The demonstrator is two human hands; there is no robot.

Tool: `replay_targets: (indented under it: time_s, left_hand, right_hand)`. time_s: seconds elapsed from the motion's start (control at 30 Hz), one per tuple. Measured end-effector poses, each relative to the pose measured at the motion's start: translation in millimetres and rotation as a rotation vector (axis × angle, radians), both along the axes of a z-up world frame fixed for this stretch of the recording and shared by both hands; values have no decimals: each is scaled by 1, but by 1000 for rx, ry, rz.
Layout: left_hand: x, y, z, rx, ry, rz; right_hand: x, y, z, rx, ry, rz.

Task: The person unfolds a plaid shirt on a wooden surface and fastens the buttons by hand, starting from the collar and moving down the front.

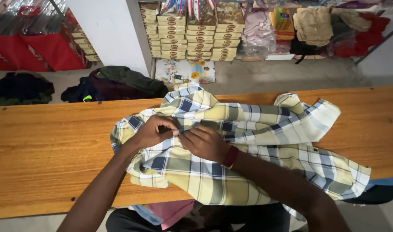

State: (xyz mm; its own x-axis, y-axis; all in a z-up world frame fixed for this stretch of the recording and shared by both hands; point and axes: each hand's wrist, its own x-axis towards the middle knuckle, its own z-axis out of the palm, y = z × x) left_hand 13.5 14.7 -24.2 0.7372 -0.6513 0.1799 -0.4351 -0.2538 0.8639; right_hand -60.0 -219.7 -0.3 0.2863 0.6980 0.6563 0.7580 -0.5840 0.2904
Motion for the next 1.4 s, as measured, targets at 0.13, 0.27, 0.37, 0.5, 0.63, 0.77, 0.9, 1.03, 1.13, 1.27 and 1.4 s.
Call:
replay_targets:
  time_s: [0.13, 0.27, 0.37, 0.5, 0.63, 0.77, 0.9, 1.03, 1.13, 1.27, 1.4]
  left_hand:
    - [-1, -1, 1, -22, -43, -16]
    - [-6, -4, 4, -7, -35, 45]
    - [-7, -4, 1, -24, 3, 67]
    - [-4, -3, -8, -11, -12, 81]
    - [1, -1, -16, 18, -33, 74]
    - [1, 1, -10, -34, -66, 4]
    - [-1, -1, -5, 86, -23, 82]
    - [2, 3, -6, 0, -149, -12]
    - [1, 2, -1, 70, -70, 20]
    - [0, 2, -2, 16, -71, 5]
    - [0, 1, 0, 71, -7, 53]
  right_hand:
    - [-2, 0, 6, -29, -54, -27]
    - [-1, 2, 6, -67, -65, -55]
    - [-2, 2, 5, -84, -79, -92]
    - [-2, 3, 8, -101, -89, -92]
    - [-2, 4, 9, -83, -71, -109]
    - [4, 6, 12, 38, -7, -64]
    - [6, 6, 14, 218, 165, -51]
    - [10, 4, 4, 193, 227, -39]
    - [9, 4, 5, 165, 231, -52]
    - [7, 5, 9, 171, 220, -30]
    - [8, 5, 5, 168, 221, -34]
